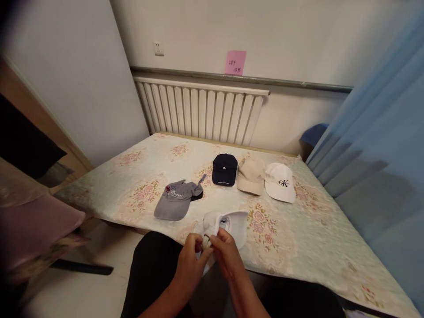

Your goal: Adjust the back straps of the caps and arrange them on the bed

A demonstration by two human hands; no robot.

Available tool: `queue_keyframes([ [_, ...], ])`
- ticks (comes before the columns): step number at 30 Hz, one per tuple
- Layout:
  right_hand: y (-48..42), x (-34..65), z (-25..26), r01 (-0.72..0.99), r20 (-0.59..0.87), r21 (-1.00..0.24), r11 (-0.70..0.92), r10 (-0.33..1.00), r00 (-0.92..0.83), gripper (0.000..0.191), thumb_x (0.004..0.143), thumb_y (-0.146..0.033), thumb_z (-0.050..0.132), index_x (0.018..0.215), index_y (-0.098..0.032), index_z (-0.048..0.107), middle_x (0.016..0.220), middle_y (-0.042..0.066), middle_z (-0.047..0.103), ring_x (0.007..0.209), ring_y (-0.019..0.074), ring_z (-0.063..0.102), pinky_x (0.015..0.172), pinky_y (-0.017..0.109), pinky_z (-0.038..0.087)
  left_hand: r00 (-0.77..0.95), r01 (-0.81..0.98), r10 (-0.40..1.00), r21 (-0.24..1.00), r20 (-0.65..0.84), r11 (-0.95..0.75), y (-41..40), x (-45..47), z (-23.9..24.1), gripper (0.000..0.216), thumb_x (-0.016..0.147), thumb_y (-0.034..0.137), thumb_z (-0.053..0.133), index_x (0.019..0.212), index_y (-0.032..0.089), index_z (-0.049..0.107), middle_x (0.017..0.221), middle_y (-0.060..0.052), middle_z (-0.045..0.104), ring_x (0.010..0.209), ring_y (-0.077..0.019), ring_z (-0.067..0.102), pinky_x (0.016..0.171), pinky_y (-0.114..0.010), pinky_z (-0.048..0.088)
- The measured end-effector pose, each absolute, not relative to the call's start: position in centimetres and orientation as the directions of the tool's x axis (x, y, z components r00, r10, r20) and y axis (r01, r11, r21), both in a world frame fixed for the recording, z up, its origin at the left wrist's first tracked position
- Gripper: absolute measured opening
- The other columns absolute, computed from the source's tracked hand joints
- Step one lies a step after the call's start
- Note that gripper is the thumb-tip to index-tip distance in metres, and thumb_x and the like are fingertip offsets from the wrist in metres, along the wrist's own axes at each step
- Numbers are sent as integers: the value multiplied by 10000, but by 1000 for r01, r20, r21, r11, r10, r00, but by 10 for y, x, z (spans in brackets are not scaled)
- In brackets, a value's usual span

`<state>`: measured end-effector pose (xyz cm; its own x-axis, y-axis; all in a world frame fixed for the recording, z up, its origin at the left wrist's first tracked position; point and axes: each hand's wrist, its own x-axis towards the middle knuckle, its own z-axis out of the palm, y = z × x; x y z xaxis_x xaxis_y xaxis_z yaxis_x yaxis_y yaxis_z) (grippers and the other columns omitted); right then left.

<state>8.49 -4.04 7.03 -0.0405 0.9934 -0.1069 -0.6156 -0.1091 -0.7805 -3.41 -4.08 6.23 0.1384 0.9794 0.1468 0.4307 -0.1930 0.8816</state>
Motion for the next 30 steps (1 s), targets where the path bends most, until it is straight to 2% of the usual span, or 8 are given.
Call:
queue_keyframes([
  [4,-39,81,69,-646,-109,-757,-100,994,-26,314,731,-250,663,1034,-172,634,912,77,697,768,210,638,698,321,468,145,519,963,811,227,-269,-47,-33,59,296,723,228,561,990,182,442,954,-57,520,899,-203,521,790,-344,423],
  [11,-42,81,64,-672,-109,-733,-101,994,-30,278,739,-225,648,1010,-162,641,882,67,692,764,183,629,734,298,462,168,535,961,799,218,-275,-43,-32,57,169,798,206,455,964,186,434,903,-52,524,847,-191,543,765,-345,444],
  [19,-37,82,59,-669,-139,-735,-113,990,-15,352,654,-174,695,1002,-169,640,877,52,690,747,173,631,692,273,469,192,528,949,788,251,-315,-41,-32,56,162,821,189,416,977,178,454,908,-60,525,848,-187,550,768,-349,455],
  [23,-34,81,51,-611,-196,-782,-124,979,52,348,613,-177,703,953,-166,630,793,35,685,666,162,625,645,271,465,208,527,938,776,277,-346,-41,-32,51,174,817,175,413,977,178,481,907,-60,539,845,-186,557,760,-341,462],
  [27,-33,80,42,-445,-270,-883,-152,938,216,287,581,-242,700,840,-180,592,678,2,650,550,138,577,545,253,428,214,524,929,768,300,-369,-42,-31,45,191,827,164,401,993,180,492,922,-60,546,857,-184,554,773,-342,461],
  [30,-33,78,43,-338,-259,-930,-145,911,322,199,576,-236,679,726,-194,554,590,-35,598,518,120,528,523,237,395,220,525,928,765,302,-373,-42,-31,44,177,843,171,388,982,183,497,914,-59,544,849,-183,551,769,-344,463],
])
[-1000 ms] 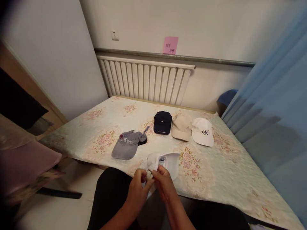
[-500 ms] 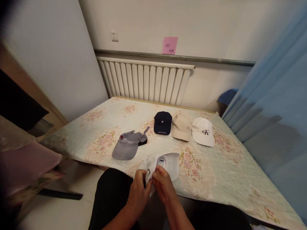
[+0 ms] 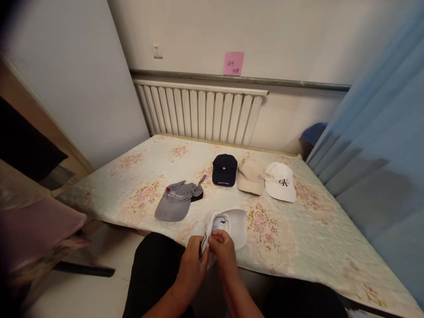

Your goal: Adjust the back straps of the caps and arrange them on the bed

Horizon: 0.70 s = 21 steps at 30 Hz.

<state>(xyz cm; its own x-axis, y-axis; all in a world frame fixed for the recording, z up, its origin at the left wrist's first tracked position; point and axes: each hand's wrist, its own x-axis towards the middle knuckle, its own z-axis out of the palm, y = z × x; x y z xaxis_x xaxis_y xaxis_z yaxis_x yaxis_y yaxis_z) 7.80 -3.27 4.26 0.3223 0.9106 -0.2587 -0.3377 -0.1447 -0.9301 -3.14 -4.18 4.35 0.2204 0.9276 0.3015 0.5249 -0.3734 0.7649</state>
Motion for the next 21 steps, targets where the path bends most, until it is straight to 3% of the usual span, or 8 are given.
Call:
queue_keyframes([
  [4,-34,75,51,-197,-204,-971,-136,900,385,102,581,-175,651,579,-187,550,498,-57,518,506,104,451,503,221,338,235,527,926,762,295,-376,-44,-33,49,161,850,176,390,968,185,499,903,-59,543,839,-184,555,758,-347,474],
  [8,-38,72,59,-119,-188,-981,-155,917,353,93,643,-213,622,562,-183,590,502,-38,521,514,120,436,491,237,329,246,546,918,737,312,-397,-49,-34,55,205,865,172,371,1017,184,507,934,-74,553,872,-191,559,784,-367,484],
  [12,-42,70,65,-177,-221,-969,-173,929,298,207,725,-357,592,603,-190,613,553,-26,545,552,133,471,536,249,376,270,570,898,693,349,-441,-53,-35,51,349,845,133,379,1180,175,467,1103,-117,538,1037,-216,528,889,-421,466],
  [15,-43,69,72,-210,-254,-957,-201,929,269,192,670,-374,666,678,-182,654,600,-13,596,575,144,501,548,251,389,265,556,887,692,377,-460,-56,-35,43,453,812,82,373,1257,158,416,1218,-139,493,1156,-217,471,954,-427,435],
  [21,-40,68,74,-278,-299,-932,-231,925,233,119,632,-285,679,639,-173,639,531,-42,573,497,100,468,489,216,351,253,468,903,773,347,-428,-57,-44,48,392,817,107,385,1196,172,465,1202,-122,517,1143,-199,479,963,-395,421],
])
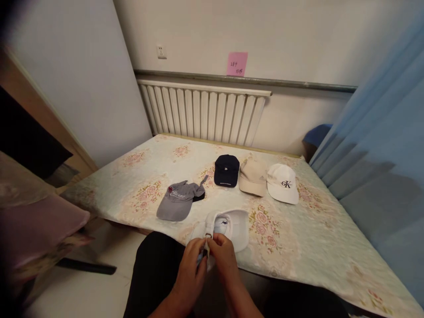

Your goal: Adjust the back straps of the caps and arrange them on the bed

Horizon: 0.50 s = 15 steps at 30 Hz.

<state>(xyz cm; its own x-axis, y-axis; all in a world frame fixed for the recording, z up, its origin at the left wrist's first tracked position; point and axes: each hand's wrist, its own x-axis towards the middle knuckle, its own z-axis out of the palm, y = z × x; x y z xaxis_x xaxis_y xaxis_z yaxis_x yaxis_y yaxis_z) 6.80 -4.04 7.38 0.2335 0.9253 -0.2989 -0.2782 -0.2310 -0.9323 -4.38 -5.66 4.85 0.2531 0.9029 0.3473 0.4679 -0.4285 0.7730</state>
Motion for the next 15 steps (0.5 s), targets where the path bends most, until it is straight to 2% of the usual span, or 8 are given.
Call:
queue_keyframes([
  [6,-38,68,70,-438,-359,-863,-254,917,176,139,610,-286,674,661,-168,622,530,-35,596,464,109,514,492,231,409,229,507,947,802,227,-315,-51,-57,63,183,846,185,398,934,188,559,942,-75,588,901,-190,550,816,-358,456],
  [11,-38,67,76,-526,-340,-821,-222,930,138,141,605,-271,697,673,-166,630,553,-16,619,485,121,547,496,238,430,235,537,949,786,211,-307,-46,-60,66,164,850,227,420,924,190,562,919,-67,585,881,-193,539,803,-355,432],
  [15,-39,65,81,-570,-330,-791,-222,940,92,131,609,-262,698,681,-171,639,566,-8,630,506,134,562,506,249,437,218,546,953,784,210,-297,-41,-57,68,124,838,219,427,835,188,547,841,-45,575,804,-178,535,743,-322,427],
])
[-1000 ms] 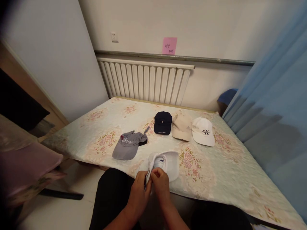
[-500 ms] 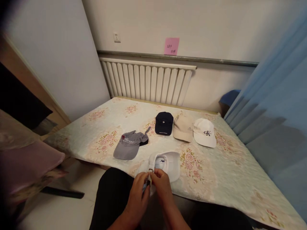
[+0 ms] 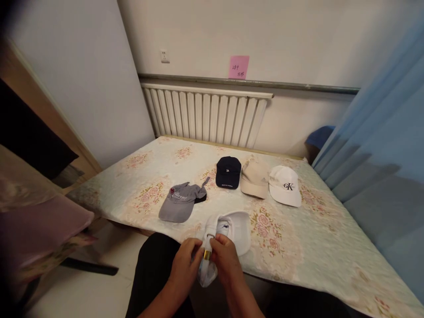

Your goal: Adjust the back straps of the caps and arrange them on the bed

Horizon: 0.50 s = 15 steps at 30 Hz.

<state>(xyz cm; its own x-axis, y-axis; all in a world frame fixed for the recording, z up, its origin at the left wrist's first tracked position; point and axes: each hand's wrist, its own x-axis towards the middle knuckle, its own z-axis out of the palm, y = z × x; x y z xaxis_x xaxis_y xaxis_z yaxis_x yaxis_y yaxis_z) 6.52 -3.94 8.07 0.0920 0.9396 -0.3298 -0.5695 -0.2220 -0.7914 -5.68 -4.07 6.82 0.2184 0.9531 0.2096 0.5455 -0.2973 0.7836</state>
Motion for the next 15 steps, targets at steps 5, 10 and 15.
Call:
queue_keyframes([
  [5,-42,66,83,-549,-299,-811,-204,950,89,166,604,-267,722,723,-180,647,617,-3,653,535,144,578,544,264,437,214,555,953,776,214,-299,-37,-52,71,129,848,223,405,800,190,520,800,-34,557,757,-167,520,703,-300,412],
  [10,-42,72,79,-506,-301,-836,-211,948,103,193,576,-269,742,699,-159,642,557,-17,624,483,117,534,508,238,384,255,544,944,775,210,-320,-37,-49,74,127,853,224,404,803,191,516,811,-34,550,766,-169,513,707,-304,409],
  [15,-40,79,74,-519,-274,-842,-148,946,174,201,562,-291,741,612,-166,592,483,-49,552,431,90,446,468,227,329,311,536,921,757,236,-375,-40,-49,76,119,845,210,423,880,192,536,875,-53,555,843,-192,514,769,-345,421],
])
